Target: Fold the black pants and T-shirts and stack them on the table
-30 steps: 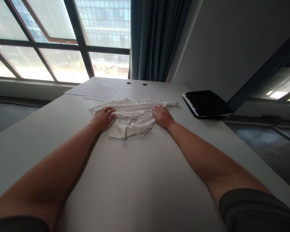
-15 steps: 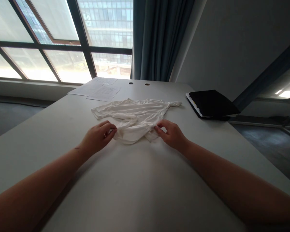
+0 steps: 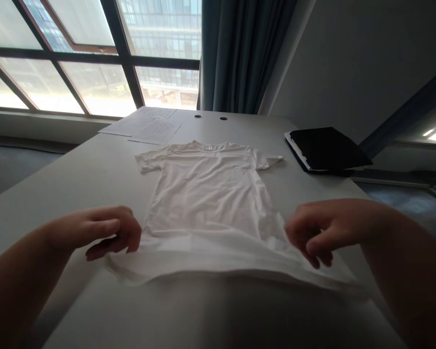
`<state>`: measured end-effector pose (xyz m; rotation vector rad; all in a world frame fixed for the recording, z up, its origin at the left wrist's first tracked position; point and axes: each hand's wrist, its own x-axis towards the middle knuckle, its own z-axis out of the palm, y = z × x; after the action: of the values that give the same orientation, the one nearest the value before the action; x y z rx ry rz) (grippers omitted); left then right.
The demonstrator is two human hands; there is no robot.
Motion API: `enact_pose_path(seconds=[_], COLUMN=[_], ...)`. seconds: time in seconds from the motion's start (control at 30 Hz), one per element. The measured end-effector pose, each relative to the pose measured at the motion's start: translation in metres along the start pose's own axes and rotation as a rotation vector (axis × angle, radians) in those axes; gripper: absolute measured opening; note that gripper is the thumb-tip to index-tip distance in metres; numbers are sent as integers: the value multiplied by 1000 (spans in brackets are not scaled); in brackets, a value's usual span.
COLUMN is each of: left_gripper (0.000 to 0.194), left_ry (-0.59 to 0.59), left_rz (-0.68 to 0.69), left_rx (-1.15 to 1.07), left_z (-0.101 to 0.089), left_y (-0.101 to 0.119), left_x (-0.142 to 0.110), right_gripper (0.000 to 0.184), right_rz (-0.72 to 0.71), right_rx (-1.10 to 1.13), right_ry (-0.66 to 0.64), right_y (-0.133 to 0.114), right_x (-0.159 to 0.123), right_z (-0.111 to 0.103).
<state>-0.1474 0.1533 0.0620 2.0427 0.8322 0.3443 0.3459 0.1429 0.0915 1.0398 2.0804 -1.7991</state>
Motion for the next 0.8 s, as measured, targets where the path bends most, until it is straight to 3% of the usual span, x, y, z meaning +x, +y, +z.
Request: enact_pose_path(seconds=[0.07, 0.1, 0.17, 0.23, 0.3, 0.4, 0.6, 0.7, 0.8], left_gripper=[74, 69, 55, 43, 42, 51, 58, 63, 64], left_ry=[-171, -144, 81, 222, 214, 132, 96, 78, 29], left_rz=[18, 3, -54, -13, 127, 235, 232, 257, 302], left_rx=[-85, -49, 183, 448, 618, 745, 822, 835, 829], left_z=[12, 20, 42, 67, 90, 112, 114, 112, 110], left_y=[-1, -1, -1, -3, -8, -20, -34, -33, -27], left_x=[12, 20, 36, 49, 57, 59, 53, 51, 50], right_gripper=[35, 31, 25, 24, 31, 57, 64, 64, 60], right_rz=[47, 25, -64, -169, -235, -182, 116, 299, 365], right_rx=[-177, -284, -484, -615, -696, -792, -825, -843, -886], right_ry=[48, 145, 371, 553, 655, 723, 955, 1036, 1128], right_y=[-4, -5, -4, 5, 23, 59, 111, 115, 109], right_x=[8, 15, 31, 51, 71, 93, 91, 87, 83], right_z=[5, 8, 14, 17, 16, 4, -28, -34, -33])
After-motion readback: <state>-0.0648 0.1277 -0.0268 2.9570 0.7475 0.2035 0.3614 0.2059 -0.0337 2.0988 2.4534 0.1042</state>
